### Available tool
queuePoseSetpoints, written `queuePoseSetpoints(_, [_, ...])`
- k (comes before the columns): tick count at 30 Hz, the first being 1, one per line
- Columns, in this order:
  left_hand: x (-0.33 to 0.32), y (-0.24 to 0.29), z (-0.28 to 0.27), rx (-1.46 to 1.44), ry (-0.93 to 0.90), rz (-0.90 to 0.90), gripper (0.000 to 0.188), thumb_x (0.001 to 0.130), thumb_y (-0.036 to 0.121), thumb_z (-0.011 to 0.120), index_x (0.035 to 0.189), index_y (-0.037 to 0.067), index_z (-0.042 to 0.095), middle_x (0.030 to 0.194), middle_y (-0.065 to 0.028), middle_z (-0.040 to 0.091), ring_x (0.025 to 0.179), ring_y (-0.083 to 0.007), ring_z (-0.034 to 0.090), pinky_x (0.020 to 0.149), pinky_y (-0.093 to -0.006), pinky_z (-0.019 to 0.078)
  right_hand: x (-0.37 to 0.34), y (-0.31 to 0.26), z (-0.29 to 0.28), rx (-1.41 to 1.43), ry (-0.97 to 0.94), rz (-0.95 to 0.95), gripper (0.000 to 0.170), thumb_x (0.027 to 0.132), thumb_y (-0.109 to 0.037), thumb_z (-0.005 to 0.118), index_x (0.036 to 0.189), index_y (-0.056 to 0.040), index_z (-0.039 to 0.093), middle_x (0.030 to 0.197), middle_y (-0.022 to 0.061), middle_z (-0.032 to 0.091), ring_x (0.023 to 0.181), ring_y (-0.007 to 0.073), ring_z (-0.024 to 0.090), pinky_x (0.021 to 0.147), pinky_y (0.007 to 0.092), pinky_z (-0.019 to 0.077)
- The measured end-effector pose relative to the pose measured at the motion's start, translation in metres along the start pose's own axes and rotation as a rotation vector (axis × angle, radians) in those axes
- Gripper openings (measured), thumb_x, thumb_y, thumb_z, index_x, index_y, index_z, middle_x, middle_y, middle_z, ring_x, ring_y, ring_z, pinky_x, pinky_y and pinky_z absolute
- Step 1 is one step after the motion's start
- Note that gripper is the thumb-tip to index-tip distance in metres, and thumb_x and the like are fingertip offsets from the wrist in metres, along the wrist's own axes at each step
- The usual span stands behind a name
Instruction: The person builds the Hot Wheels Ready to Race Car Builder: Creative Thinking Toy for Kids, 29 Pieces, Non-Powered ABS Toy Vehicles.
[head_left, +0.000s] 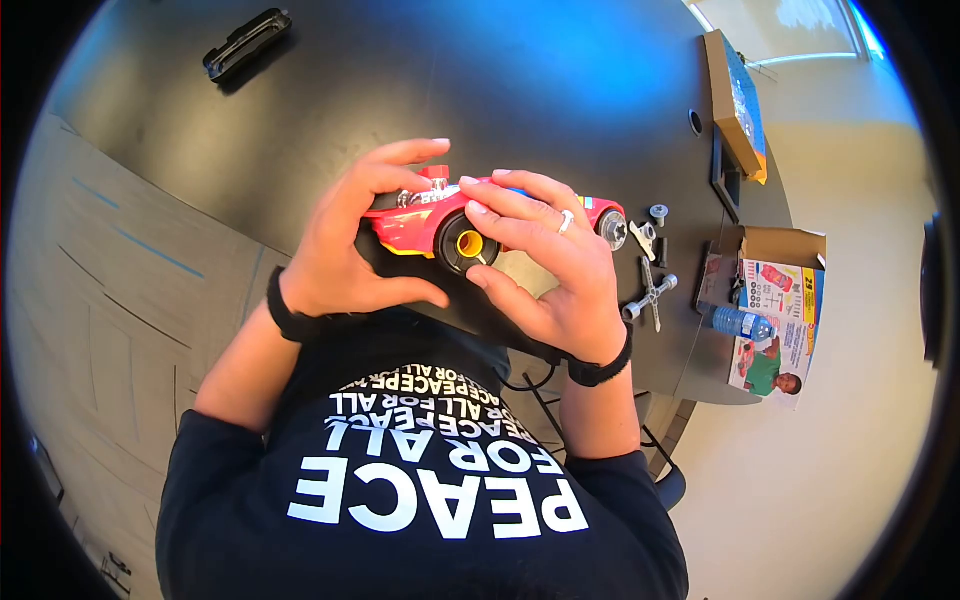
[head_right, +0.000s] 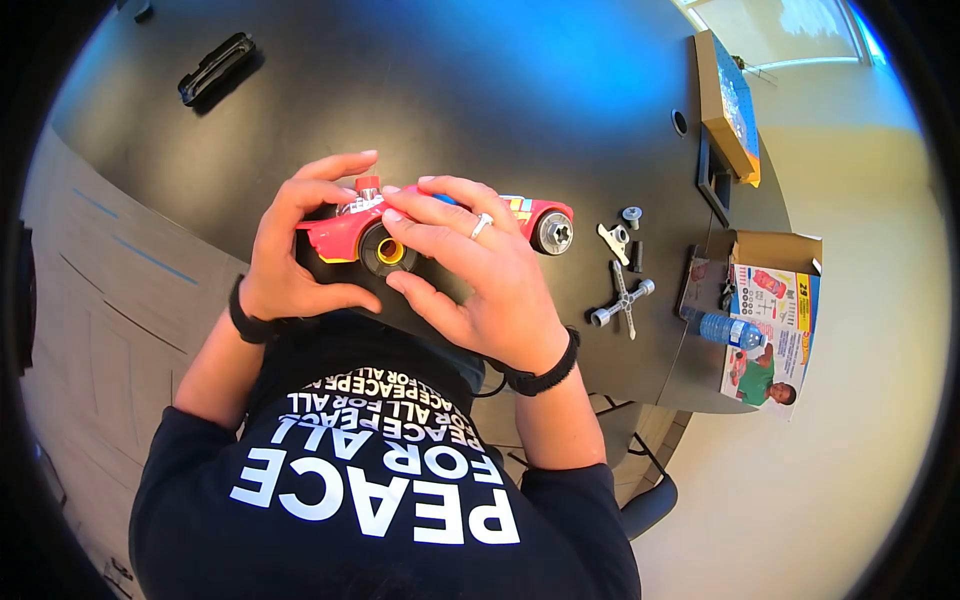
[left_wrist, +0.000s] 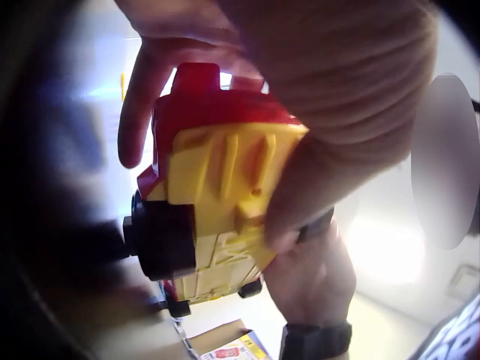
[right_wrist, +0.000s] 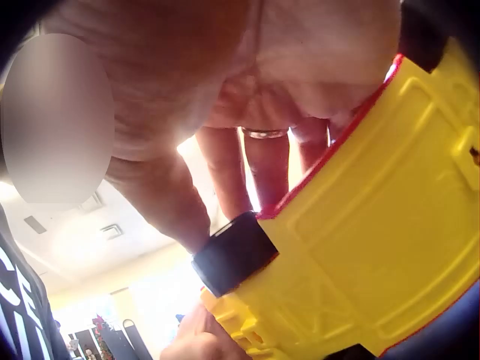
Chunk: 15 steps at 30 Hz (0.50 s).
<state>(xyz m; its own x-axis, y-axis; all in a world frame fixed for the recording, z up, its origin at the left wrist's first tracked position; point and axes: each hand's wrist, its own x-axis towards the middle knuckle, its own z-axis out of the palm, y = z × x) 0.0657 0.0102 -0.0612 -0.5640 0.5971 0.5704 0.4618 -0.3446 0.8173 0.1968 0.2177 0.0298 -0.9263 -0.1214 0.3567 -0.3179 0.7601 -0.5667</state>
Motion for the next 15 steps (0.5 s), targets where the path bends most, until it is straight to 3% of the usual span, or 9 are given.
queuePoseSetpoints(4, [-0.005,-0.009,0.02,0.073,0.162,0.089,0.07,0.07,0.019,0.107,0.124,0.007,0.064,0.138,-0.0192,0.074,0.13,-0.0354,0.071,0.108,-0.0449,0.0573,0.0,-0.001,0.004,0.006,0.026,-0.005,0.05,0.085,-0.012,0.09,0.134,-0.0079,0.077,0.144,0.0077,0.076,0.131,0.0372,0.067,0.11,0.0484,0.0549])
queuePoseSetpoints(10, [-0.005,-0.014,0.016,-0.017,0.174,0.092,0.062,0.072,0.01,0.105,0.121,0.006,0.067,0.126,-0.0172,0.078,0.125,-0.0375,0.074,0.108,-0.0476,0.0574,0.004,0.004,0.0,-0.07,-0.012,-0.028,0.054,0.086,-0.016,0.091,0.137,-0.0078,0.076,0.143,0.0095,0.077,0.131,0.0382,0.067,0.111,0.0485,0.054])
queuePoseSetpoints(12, [-0.003,-0.016,0.015,-0.038,0.156,0.093,0.061,0.073,0.009,0.104,0.122,0.006,0.067,0.125,-0.0172,0.078,0.125,-0.038,0.074,0.108,-0.0481,0.0573,0.003,0.001,-0.003,0.104,0.076,-0.005,0.059,0.089,-0.02,0.091,0.143,-0.0056,0.074,0.144,0.013,0.075,0.131,0.0404,0.068,0.115,0.0485,0.0523])
queuePoseSetpoints(13, [-0.004,-0.018,0.014,-0.011,0.146,0.094,0.062,0.073,0.007,0.103,0.124,0.006,0.067,0.126,-0.0173,0.078,0.127,-0.0382,0.074,0.109,-0.0486,0.057,-0.001,0.007,-0.01,0.191,0.186,-0.06,0.062,0.093,-0.023,0.09,0.147,0.0015,0.07,0.147,0.0188,0.073,0.132,0.0404,0.069,0.117,0.048,0.0512])
queuePoseSetpoints(15, [-0.005,-0.022,0.012,0.011,0.11,0.116,0.063,0.074,0.003,0.102,0.126,0.006,0.067,0.128,-0.0179,0.078,0.13,-0.0393,0.072,0.111,-0.0501,0.057,-0.029,0.017,-0.017,0.386,0.565,0.099,0.048,0.101,-0.013,0.082,0.141,0.0103,0.069,0.141,0.0207,0.075,0.132,0.0305,0.071,0.113,0.0433,0.0539])
